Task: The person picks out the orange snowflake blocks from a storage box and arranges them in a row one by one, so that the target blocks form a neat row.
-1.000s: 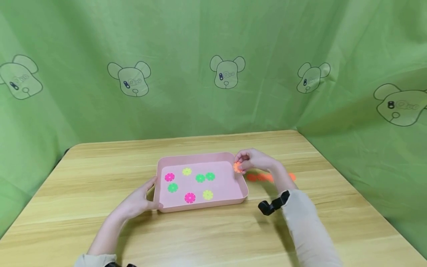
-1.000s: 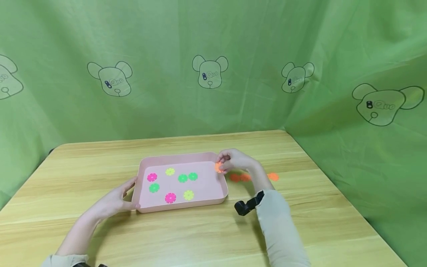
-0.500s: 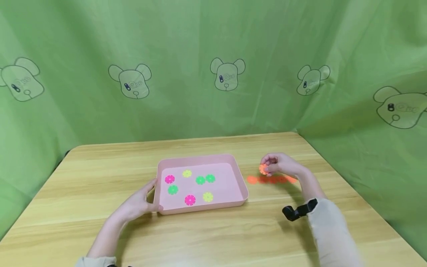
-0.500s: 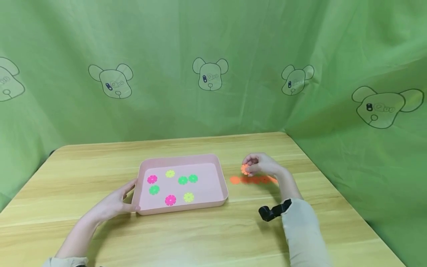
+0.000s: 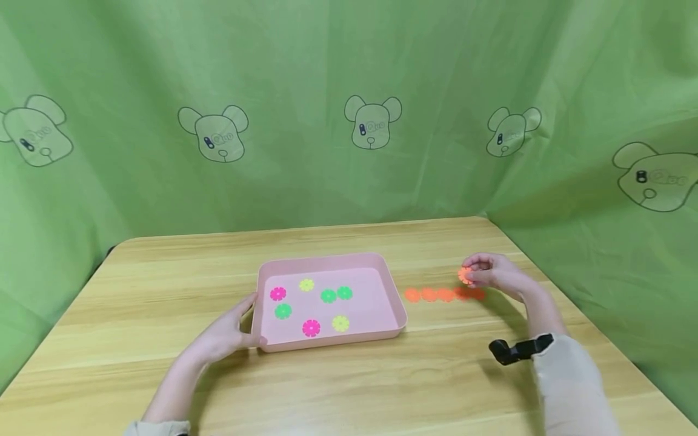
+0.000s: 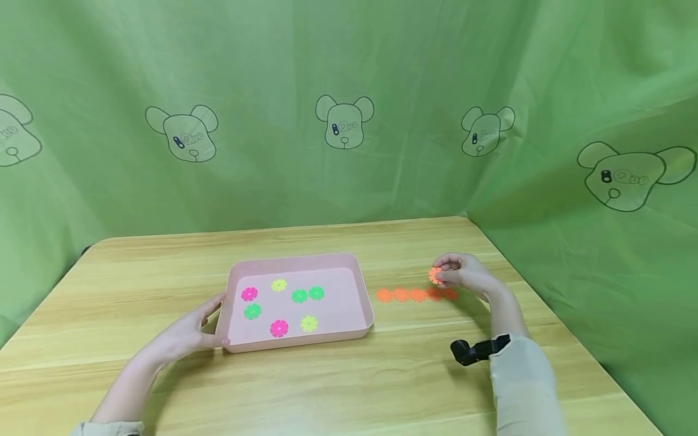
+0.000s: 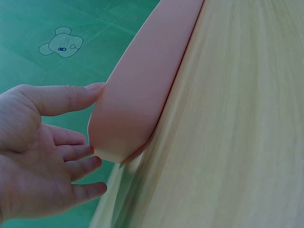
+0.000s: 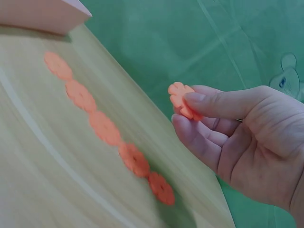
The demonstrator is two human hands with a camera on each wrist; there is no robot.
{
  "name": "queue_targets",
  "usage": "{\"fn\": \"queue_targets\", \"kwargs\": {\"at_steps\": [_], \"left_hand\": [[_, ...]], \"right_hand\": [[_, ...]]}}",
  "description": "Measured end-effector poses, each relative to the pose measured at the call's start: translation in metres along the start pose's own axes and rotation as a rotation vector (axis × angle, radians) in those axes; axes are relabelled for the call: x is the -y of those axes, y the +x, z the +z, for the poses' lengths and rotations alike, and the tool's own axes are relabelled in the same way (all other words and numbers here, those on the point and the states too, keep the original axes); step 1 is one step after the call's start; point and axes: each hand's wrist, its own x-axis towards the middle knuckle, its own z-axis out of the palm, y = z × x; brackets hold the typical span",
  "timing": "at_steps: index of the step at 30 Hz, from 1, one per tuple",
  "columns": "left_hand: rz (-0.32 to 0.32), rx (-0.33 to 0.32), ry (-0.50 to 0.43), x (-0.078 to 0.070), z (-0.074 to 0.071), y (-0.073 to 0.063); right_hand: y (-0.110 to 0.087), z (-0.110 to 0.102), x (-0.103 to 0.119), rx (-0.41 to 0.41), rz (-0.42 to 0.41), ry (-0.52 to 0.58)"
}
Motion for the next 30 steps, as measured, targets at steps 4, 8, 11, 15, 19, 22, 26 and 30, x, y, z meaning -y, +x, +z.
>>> {"fn": "queue_targets", "kwargs": {"at_steps": [4, 8, 11, 15, 19, 22, 26, 30], "left_hand": [[-0.002, 0.001, 0.002, 0.0, 0.0, 0.0], [0.001, 0.004, 0.0, 0.0, 0.0, -0.001], [0.002, 0.004, -0.001, 0.0, 0.0, 0.0], [0.004, 0.007, -0.005, 0.001, 0.0, 0.0], [0.005, 0.007, -0.004, 0.002, 0.0, 0.0], [0.01, 0.008, 0.001, 0.002, -0.001, 0.0], [0.015, 0.01, -0.001, 0.002, -0.001, 0.001], [0.012, 0.011, -0.002, 0.001, -0.001, 0.001]], "right_hand": [[-0.006, -0.01, -0.01, -0.016, -0.006, 0.02], [-0.012, -0.02, -0.019, -0.043, 0.013, 0.019], [-0.016, -0.025, -0.025, -0.073, 0.04, 0.024], [-0.019, -0.03, -0.034, -0.129, 0.07, -0.006], [-0.018, -0.032, -0.045, -0.184, 0.111, -0.096], [-0.019, -0.034, -0.052, -0.208, 0.137, -0.146], [-0.02, -0.036, -0.058, -0.231, 0.143, -0.143], [-0.021, -0.035, -0.062, -0.256, 0.147, -0.147]]}}
